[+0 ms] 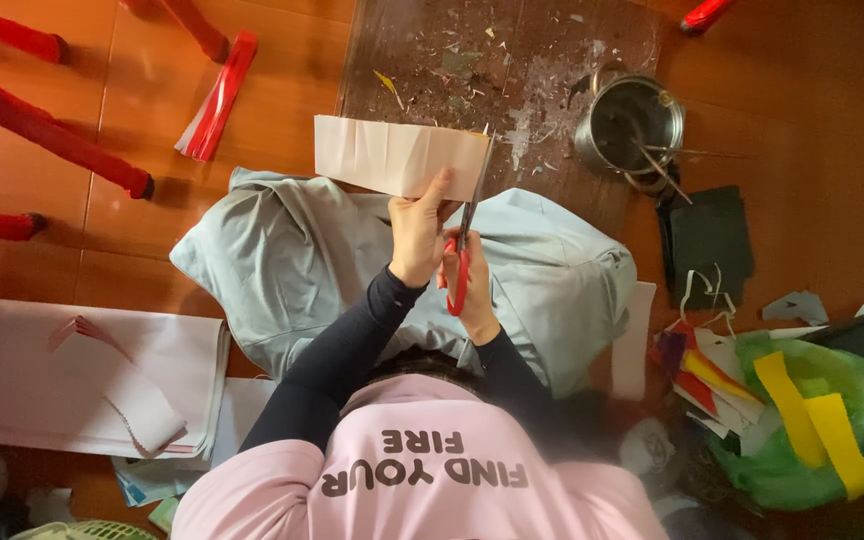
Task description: Cutting and folding colored paper strips for a craft project.
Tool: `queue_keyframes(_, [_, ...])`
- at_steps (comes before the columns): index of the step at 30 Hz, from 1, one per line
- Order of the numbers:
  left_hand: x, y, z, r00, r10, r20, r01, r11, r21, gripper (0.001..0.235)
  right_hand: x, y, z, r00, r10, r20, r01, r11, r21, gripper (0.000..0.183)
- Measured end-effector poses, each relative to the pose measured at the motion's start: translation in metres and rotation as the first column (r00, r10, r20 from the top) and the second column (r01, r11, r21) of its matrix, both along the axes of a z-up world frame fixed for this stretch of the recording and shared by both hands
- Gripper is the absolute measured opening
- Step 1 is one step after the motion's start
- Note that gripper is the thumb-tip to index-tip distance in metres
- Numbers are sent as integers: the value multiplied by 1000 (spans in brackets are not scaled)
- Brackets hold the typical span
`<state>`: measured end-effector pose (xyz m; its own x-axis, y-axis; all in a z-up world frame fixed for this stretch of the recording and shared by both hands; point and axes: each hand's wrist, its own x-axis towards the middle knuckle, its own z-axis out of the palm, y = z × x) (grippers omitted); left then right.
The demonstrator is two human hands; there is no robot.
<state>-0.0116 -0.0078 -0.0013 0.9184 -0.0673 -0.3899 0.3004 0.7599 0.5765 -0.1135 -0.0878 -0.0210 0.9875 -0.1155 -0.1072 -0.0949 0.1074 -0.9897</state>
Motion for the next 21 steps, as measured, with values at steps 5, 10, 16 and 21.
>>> queue_keyframes(5, [3,-5,-5,999,-33,-43,33,999,-5,27,1,-1,-4,997,-74,-21,75,995,70,42])
queue_keyframes(10, [12,-7,-1,997,-69,-24,69,997,36,23,8,-14,-11,988,-126,-86,132,989,66,40])
queue_keyframes(16, [10,52,-23,657,-743,128,533,578,618,16,23,-59,16,983,-171,-72,183,829,528,48])
queue_keyframes(21, [-3,80,-15,453,-885,107,578,382,721,30,17,-58,22,996,-59,-64,77,943,323,40])
